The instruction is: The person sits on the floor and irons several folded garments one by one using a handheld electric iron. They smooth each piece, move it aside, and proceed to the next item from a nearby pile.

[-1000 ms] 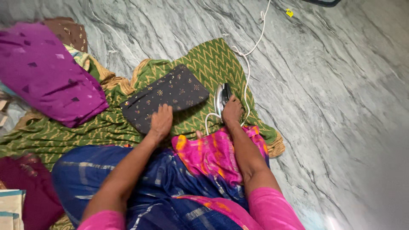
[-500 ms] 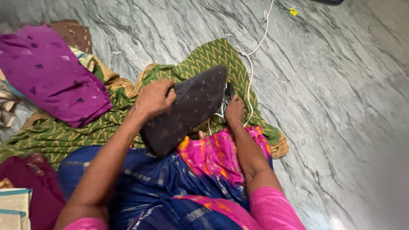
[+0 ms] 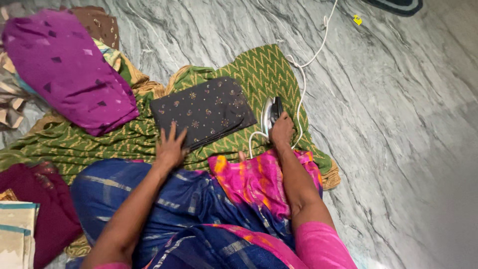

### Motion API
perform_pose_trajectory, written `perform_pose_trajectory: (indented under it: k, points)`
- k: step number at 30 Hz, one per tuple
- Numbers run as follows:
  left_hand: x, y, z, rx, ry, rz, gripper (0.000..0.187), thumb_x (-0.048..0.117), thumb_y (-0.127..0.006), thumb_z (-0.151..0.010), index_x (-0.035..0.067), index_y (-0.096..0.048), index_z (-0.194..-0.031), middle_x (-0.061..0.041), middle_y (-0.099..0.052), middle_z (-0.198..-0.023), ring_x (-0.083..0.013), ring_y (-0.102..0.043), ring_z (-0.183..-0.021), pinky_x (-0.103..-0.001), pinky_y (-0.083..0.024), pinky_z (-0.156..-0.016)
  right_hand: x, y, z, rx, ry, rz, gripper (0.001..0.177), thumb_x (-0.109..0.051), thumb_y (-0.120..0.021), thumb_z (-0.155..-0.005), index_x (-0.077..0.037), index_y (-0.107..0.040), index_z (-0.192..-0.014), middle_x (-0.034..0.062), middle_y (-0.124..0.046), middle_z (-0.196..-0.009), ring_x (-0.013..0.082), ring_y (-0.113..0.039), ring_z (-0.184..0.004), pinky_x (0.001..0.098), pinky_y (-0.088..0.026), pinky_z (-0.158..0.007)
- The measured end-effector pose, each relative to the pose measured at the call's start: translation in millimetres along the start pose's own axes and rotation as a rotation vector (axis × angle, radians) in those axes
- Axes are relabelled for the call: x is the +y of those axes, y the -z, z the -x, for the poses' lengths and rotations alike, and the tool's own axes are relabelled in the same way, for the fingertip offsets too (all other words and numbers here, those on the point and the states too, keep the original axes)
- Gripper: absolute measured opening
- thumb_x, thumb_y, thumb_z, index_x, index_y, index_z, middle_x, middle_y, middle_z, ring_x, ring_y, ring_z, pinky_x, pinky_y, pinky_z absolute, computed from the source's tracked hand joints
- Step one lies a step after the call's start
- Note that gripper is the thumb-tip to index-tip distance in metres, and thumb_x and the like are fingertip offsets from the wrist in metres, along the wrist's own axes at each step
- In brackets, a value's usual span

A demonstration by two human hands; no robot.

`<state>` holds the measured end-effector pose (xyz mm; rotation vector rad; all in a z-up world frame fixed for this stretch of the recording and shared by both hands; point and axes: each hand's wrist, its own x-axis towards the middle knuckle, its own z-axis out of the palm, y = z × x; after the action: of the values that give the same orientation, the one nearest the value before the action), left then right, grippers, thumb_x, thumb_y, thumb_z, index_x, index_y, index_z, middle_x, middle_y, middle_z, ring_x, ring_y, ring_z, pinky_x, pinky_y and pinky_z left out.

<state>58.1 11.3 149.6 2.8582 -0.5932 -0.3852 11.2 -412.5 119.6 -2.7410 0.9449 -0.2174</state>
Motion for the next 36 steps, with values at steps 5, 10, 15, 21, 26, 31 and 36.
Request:
perform_pose_trajectory:
  k: [5,10,15,21,26,31,36]
  points:
    - [-19.4,-44.7,20.2,-0.255,-0.024,-0.161,0.097,0.050,-0.076,-0.084,0.029,-0.022,-0.162,-0.007,-0.008,-0.172,-0.0492,-0.020,-0.152,-0.063,-0.033,-0.115,3.8,9.9,7.4,0.032,-0.067,-0.230,0.051,-0.017,-0.069,-0.083,-0.007,-0.054,-0.131,0.0239,-0.065,-0.122,0.0485,-0.060,-0.112,0.0567,-0.047,-0.095]
    - [-44.0,-85.7,20.7,-0.131,-0.131,-0.202,0.092,0.049,-0.072,-0.084,0.026,-0.027,-0.162,-0.005,-0.018,-0.172,-0.0458,-0.020,-0.154,-0.061,-0.036,-0.115,10.1,-6.0,15.5,0.219,-0.063,-0.366,0.059,-0.024,-0.074,-0.085,-0.007,-0.060,-0.139,0.0247,-0.069,-0.118,0.0440,-0.066,-0.109,0.0509,-0.050,-0.097]
    - [-43.4,-98.3,6.9,-0.169,-0.114,-0.210,0.086,0.043,-0.069,-0.087,0.028,-0.027,-0.161,-0.006,-0.015,-0.171,-0.0479,-0.016,-0.153,-0.061,-0.033,-0.116,-38.3,11.7,42.1,0.352,0.356,-0.336,0.050,-0.024,-0.068,-0.094,-0.006,-0.058,-0.140,0.0234,-0.068,-0.121,0.0432,-0.064,-0.109,0.0497,-0.050,-0.095]
    - [-40.0,-102.4,0.1,-0.234,-0.086,-0.238,0.082,0.039,-0.066,-0.091,0.027,-0.028,-0.162,-0.008,-0.017,-0.172,-0.0495,-0.017,-0.153,-0.060,-0.032,-0.117,-163.1,30.3,99.8,0.289,0.753,-0.399,0.053,-0.023,-0.063,-0.100,-0.003,-0.050,-0.147,0.0189,-0.064,-0.103,0.0393,-0.059,-0.093,0.0503,-0.047,-0.082]
    - [-42.0,-109.7,3.5,-0.231,-0.095,-0.197,0.083,0.041,-0.068,-0.090,0.023,-0.028,-0.161,-0.012,-0.017,-0.170,-0.0508,-0.023,-0.151,-0.055,-0.036,-0.116,-220.1,8.9,132.3,0.096,0.882,-0.280,0.057,-0.019,-0.063,-0.098,-0.004,-0.046,-0.150,0.0189,-0.059,-0.091,0.0373,-0.057,-0.083,0.0498,-0.046,-0.073]
    - [-38.4,-100.6,10.2,-0.264,-0.103,-0.163,0.084,0.041,-0.068,-0.090,0.015,-0.030,-0.161,-0.018,-0.018,-0.170,-0.0486,-0.035,-0.146,-0.052,-0.042,-0.114,-197.4,-17.9,116.1,0.128,0.824,-0.188,0.058,-0.016,-0.062,-0.098,-0.009,-0.046,-0.153,0.0188,-0.059,-0.090,0.0367,-0.057,-0.081,0.0499,-0.047,-0.073]
    - [-29.1,-90.7,8.0,-0.280,-0.070,-0.168,0.085,0.044,-0.069,-0.089,0.016,-0.031,-0.160,-0.016,-0.018,-0.169,-0.0479,-0.035,-0.146,-0.050,-0.043,-0.112,-149.1,-24.1,75.9,0.179,0.636,-0.117,0.060,-0.018,-0.064,-0.097,-0.008,-0.045,-0.152,0.0191,-0.059,-0.087,0.0380,-0.057,-0.078,0.0525,-0.046,-0.069]
